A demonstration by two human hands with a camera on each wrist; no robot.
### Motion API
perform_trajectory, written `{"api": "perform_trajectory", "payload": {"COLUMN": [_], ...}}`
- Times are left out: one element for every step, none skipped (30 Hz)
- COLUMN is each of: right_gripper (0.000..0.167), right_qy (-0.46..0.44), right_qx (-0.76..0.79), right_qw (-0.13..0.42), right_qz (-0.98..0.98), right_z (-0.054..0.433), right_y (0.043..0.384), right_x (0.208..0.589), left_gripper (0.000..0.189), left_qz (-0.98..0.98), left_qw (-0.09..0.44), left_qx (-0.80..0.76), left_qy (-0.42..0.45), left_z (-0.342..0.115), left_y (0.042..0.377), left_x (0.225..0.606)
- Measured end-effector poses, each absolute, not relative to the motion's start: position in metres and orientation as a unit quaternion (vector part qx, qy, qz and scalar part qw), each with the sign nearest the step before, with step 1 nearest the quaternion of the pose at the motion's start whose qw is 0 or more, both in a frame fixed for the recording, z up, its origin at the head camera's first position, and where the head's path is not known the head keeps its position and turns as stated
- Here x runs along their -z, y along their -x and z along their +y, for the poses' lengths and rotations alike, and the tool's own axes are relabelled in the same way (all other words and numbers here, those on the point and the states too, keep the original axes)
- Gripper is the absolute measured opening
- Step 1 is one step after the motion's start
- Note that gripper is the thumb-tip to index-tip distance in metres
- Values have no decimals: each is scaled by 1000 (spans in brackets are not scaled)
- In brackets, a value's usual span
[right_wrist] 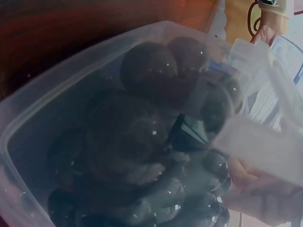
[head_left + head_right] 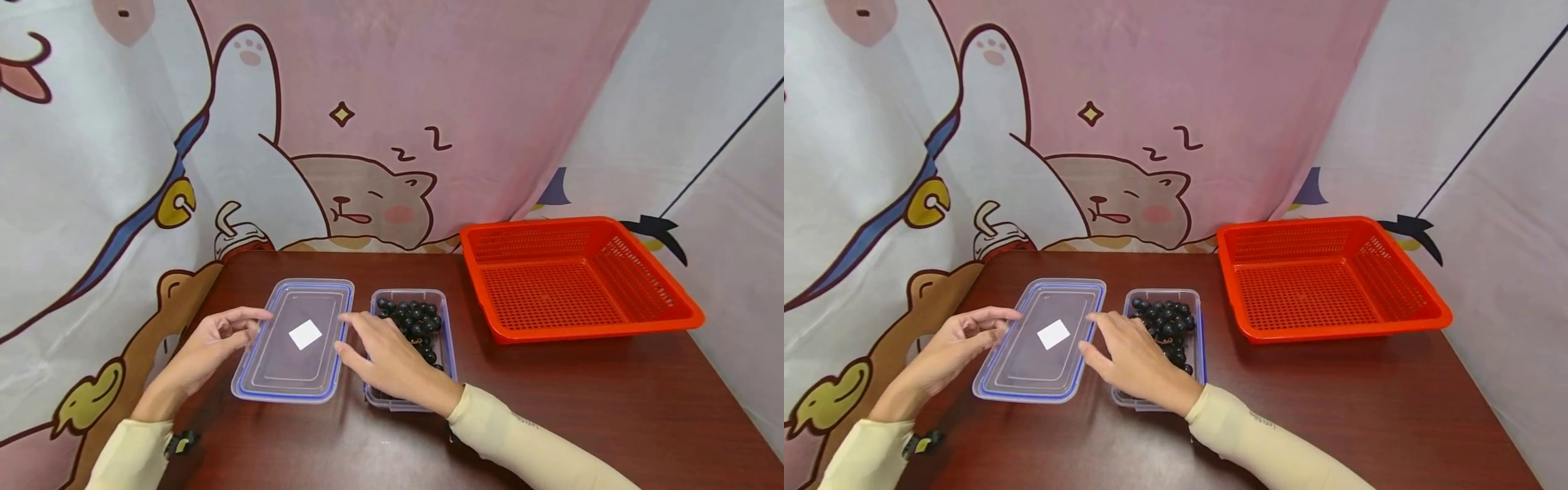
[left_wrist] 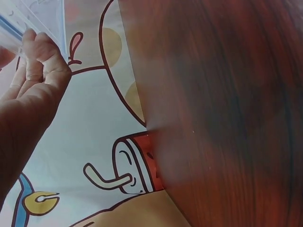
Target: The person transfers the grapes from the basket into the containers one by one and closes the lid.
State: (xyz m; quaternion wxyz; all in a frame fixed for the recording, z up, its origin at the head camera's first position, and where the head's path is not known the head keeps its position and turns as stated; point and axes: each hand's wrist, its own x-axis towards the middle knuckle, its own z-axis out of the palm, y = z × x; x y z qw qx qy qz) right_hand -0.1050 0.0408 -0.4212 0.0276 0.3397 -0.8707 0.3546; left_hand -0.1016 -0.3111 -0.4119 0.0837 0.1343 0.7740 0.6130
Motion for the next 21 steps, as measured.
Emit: {"api": "perform_trajectory", "payload": {"right_gripper": [53, 53, 53, 53, 53, 53, 52, 52, 51, 50, 49, 48, 48, 47, 47, 47, 47, 47, 47, 47, 47], "right_qy": [-335, -330, -326, -321, -316, -313, -311, -310, -308, -307, -306, -306, -304, -304, -303, -302, -301, -299, -298, -295, -292], "right_qx": [-360, -367, -373, -378, -383, -388, -392, -398, -405, -413, -421, -429, -437, -444, -450, -454, -459, -463, -465, -469, -471], "right_qw": [24, 21, 19, 18, 19, 20, 21, 23, 26, 29, 32, 36, 40, 45, 50, 55, 59, 62, 65, 66, 68], "right_qz": [-870, -869, -868, -868, -868, -867, -865, -863, -860, -857, -853, -849, -845, -842, -839, -837, -834, -832, -831, -830, -830], "right_z": [41, 41, 42, 42, 42, 43, 43, 44, 44, 44, 44, 45, 45, 45, 46, 46, 47, 49, 50, 51, 53], "right_y": [105, 104, 104, 104, 104, 104, 104, 103, 103, 103, 103, 103, 103, 103, 103, 103, 102, 102, 102, 102, 102], "right_x": [421, 421, 421, 421, 421, 421, 421, 422, 422, 423, 423, 423, 423, 423, 422, 422, 421, 421, 420, 420, 419], "left_gripper": [29, 29, 29, 29, 29, 29, 28, 28, 28, 28, 28, 27, 27, 27, 27, 27, 27, 27, 27, 28, 27], "left_qz": [773, 772, 770, 769, 767, 764, 760, 758, 755, 752, 750, 749, 750, 750, 750, 751, 752, 752, 753, 754, 756], "left_qw": [83, 82, 81, 79, 78, 77, 75, 72, 69, 67, 64, 61, 57, 53, 50, 48, 47, 47, 47, 47, 48], "left_qx": [-614, -616, -617, -618, -621, -625, -628, -632, -635, -639, -641, -643, -643, -643, -643, -642, -641, -641, -640, -639, -637], "left_qy": [-135, -136, -139, -141, -143, -145, -146, -147, -147, -147, -146, -146, -146, -145, -145, -145, -145, -146, -146, -146, -146], "left_z": [-310, -309, -308, -308, -307, -305, -304, -303, -302, -300, -299, -297, -296, -294, -293, -291, -289, -288, -286, -284, -281], "left_y": [102, 102, 102, 102, 102, 102, 102, 102, 102, 101, 101, 101, 101, 100, 100, 100, 100, 100, 100, 100, 100], "left_x": [412, 412, 412, 413, 414, 414, 415, 415, 416, 416, 416, 416, 416, 416, 415, 415, 414, 414, 413, 413, 412]}}
